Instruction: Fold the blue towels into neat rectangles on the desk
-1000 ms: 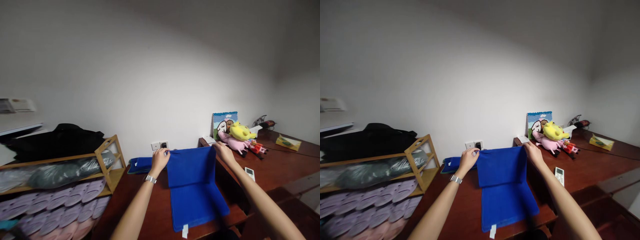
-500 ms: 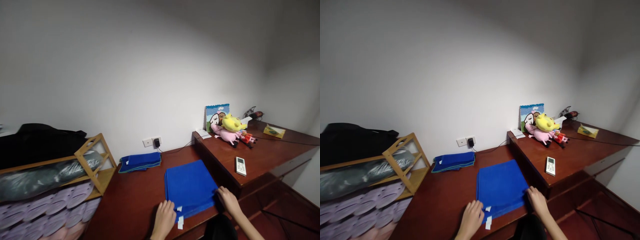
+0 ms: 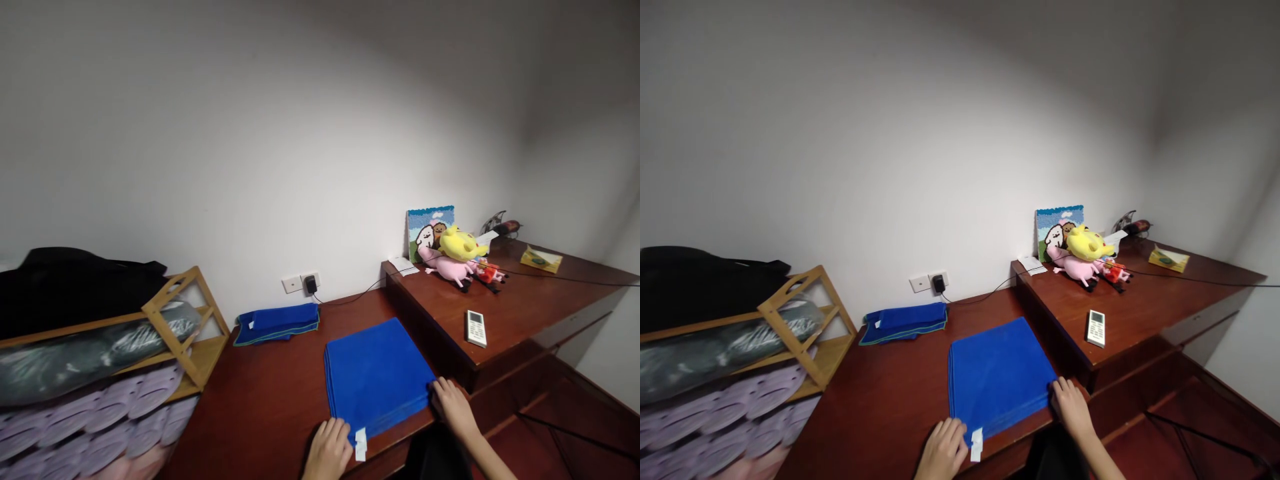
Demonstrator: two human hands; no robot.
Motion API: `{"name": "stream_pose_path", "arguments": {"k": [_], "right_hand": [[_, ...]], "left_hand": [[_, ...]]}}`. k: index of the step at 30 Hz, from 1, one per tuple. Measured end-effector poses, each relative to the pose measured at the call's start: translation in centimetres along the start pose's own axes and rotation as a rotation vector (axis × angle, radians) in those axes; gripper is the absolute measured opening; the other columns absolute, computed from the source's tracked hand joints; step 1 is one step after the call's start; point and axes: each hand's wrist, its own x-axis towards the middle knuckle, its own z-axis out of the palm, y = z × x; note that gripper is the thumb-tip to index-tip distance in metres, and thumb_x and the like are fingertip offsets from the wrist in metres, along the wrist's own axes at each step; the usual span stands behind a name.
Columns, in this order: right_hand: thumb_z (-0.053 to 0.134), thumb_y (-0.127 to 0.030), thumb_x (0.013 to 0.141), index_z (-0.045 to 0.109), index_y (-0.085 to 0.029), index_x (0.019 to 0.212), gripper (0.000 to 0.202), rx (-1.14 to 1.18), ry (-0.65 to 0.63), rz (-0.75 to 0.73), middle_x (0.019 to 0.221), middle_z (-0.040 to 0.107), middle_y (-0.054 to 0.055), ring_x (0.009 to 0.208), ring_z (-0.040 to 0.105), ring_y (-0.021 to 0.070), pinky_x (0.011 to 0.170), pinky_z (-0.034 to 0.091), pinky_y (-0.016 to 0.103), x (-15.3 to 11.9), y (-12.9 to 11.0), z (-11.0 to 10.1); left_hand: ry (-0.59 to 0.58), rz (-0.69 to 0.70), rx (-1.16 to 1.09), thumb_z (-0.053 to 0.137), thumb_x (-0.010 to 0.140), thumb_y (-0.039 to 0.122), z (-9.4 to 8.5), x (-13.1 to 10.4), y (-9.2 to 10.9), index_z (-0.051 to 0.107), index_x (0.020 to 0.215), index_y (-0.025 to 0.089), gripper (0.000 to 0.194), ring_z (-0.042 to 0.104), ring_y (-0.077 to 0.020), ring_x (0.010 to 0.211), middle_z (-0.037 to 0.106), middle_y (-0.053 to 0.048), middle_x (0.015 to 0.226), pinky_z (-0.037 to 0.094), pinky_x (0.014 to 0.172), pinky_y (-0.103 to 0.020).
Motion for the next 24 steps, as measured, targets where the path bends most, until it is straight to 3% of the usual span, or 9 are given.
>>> {"name": "stream_pose_path", "arguments": {"k": [4,7,10,16,20,22,24], "right_hand": [[0.046,-0.032,0.089,0.068,-0.024,0.096,0.024,0.195,-0.007,0.188,0.122,0.069,0.012,0.110,0.065,0.0285,0.099,0.048,0.039,1.1,-0.3,0.1],[0.046,-0.043,0.088,0.065,-0.025,0.091,0.027,0.443,-0.122,0.486,0.104,0.074,0.010,0.101,0.070,0.0276,0.096,0.050,0.038,3.2,-0.7,0.0],[0.057,-0.046,0.078,0.066,-0.023,0.096,0.030,0.528,-0.171,0.626,0.095,0.076,0.009,0.096,0.073,0.0286,0.087,0.054,0.036,5.2,-1.2,0.1],[0.062,-0.042,0.065,0.064,-0.020,0.072,0.023,0.605,-0.184,0.648,0.071,0.071,0.009,0.076,0.074,0.0326,0.067,0.056,0.037,4.8,-2.1,-0.2],[0.058,-0.045,0.063,0.068,-0.021,0.100,0.045,0.636,-0.080,0.614,0.101,0.077,0.011,0.097,0.075,0.0326,0.084,0.059,0.040,2.1,-2.3,-1.0],[0.056,-0.050,0.066,0.066,-0.023,0.116,0.057,0.696,0.011,0.529,0.120,0.074,0.011,0.108,0.073,0.0316,0.092,0.058,0.041,0.6,-1.9,-1.2],[0.054,-0.056,0.070,0.070,-0.027,0.114,0.055,0.764,0.053,0.414,0.122,0.075,0.009,0.111,0.073,0.0322,0.096,0.057,0.043,-0.7,-1.4,-1.3]], "left_hand": [[-0.110,-0.033,-0.081,0.059,0.091,0.022,-0.6,0.1,0.1,0.067,0.107,0.027,0.019,0.066,-0.0235,0.098,0.073,-0.004,0.109,0.053,0.091,-0.038],[-0.180,-0.061,-0.122,0.055,0.098,0.026,-1.4,0.5,0.2,0.067,0.109,0.028,0.017,0.065,-0.0216,0.096,0.073,-0.003,0.109,0.052,0.089,-0.035],[-0.232,-0.087,-0.158,0.054,0.101,0.028,-2.3,0.9,0.5,0.068,0.108,0.028,0.017,0.065,-0.0210,0.097,0.073,-0.002,0.111,0.051,0.090,-0.034],[-0.261,-0.206,-0.158,0.072,0.088,0.030,-2.7,-0.8,0.9,0.070,0.110,0.033,0.023,0.067,-0.0227,0.105,0.073,0.001,0.118,0.052,0.095,-0.036],[-0.314,-0.166,-0.128,0.086,0.072,0.029,-1.5,-2.9,0.6,0.064,0.129,0.036,0.061,0.068,-0.0280,0.116,0.073,0.000,0.128,0.054,0.099,-0.039],[-0.308,-0.144,-0.120,0.081,0.073,0.019,-1.0,-3.5,0.6,0.063,0.128,0.037,0.061,0.070,-0.0254,0.112,0.074,0.002,0.124,0.055,0.096,-0.035],[-0.285,-0.120,-0.143,0.073,0.075,0.010,-0.9,-3.8,0.7,0.067,0.116,0.037,0.050,0.072,-0.0210,0.100,0.075,0.005,0.111,0.056,0.088,-0.030]]}}
